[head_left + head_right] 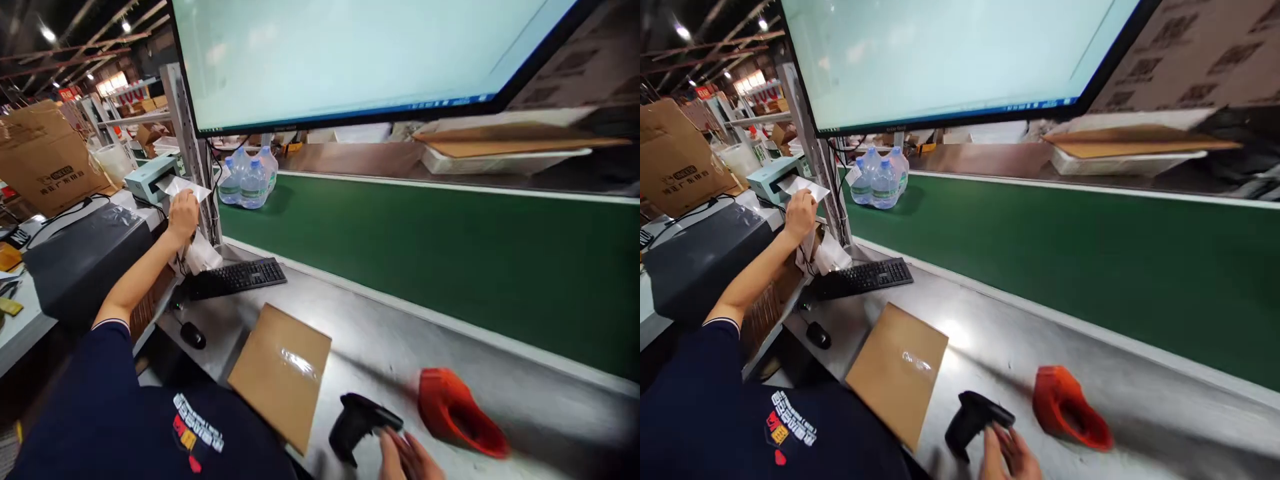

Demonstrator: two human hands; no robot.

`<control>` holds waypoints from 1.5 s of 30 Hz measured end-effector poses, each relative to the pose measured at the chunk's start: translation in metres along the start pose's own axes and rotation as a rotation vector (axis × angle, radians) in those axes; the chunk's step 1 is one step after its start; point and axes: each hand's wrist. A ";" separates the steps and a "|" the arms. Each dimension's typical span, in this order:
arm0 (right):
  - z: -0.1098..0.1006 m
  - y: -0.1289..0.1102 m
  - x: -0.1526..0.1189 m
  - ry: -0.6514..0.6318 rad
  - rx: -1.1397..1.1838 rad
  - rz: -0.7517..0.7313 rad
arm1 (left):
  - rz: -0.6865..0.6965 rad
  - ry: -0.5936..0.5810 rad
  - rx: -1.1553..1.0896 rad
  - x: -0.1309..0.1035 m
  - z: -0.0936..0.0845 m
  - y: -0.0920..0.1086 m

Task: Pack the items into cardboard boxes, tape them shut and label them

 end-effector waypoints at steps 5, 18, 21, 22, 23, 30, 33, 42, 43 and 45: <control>0.054 -0.051 -0.024 -0.286 0.431 -0.001 | 0.028 -0.215 -0.652 -0.182 0.017 0.087; 0.096 -0.028 0.014 -0.240 0.411 -0.064 | -0.173 -0.679 -1.061 -0.404 0.047 0.046; 0.099 -0.018 0.037 -0.240 0.015 -0.097 | -0.014 -0.518 -0.875 -0.405 0.042 0.026; 0.102 -0.016 0.038 -0.239 -0.104 -0.107 | 0.005 -0.471 -0.828 -0.404 0.042 0.022; 0.105 -0.014 0.037 -0.229 -0.197 -0.128 | 0.014 -0.435 -0.788 -0.403 0.043 0.020; 0.127 0.005 0.009 -0.016 -0.481 -0.310 | 0.198 -0.545 -0.555 -0.369 0.096 0.068; 0.123 0.025 0.005 0.065 -0.436 -0.242 | 0.345 -0.787 -0.306 -0.349 0.131 0.114; 0.063 0.103 -0.066 0.208 0.090 0.084 | 0.610 -0.983 -0.181 -0.345 0.145 0.141; 0.059 0.108 -0.074 0.219 0.144 0.135 | 0.693 -1.023 -0.220 -0.351 0.139 0.133; 0.058 0.112 -0.084 0.204 0.293 0.223 | 0.859 -1.132 -0.342 -0.361 0.126 0.110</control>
Point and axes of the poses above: each hand's wrist, its own x-axis towards the middle knuckle, its own z-axis out of the palm, y = z × x, and after that the axes turned 9 degrees about -z, right-handed
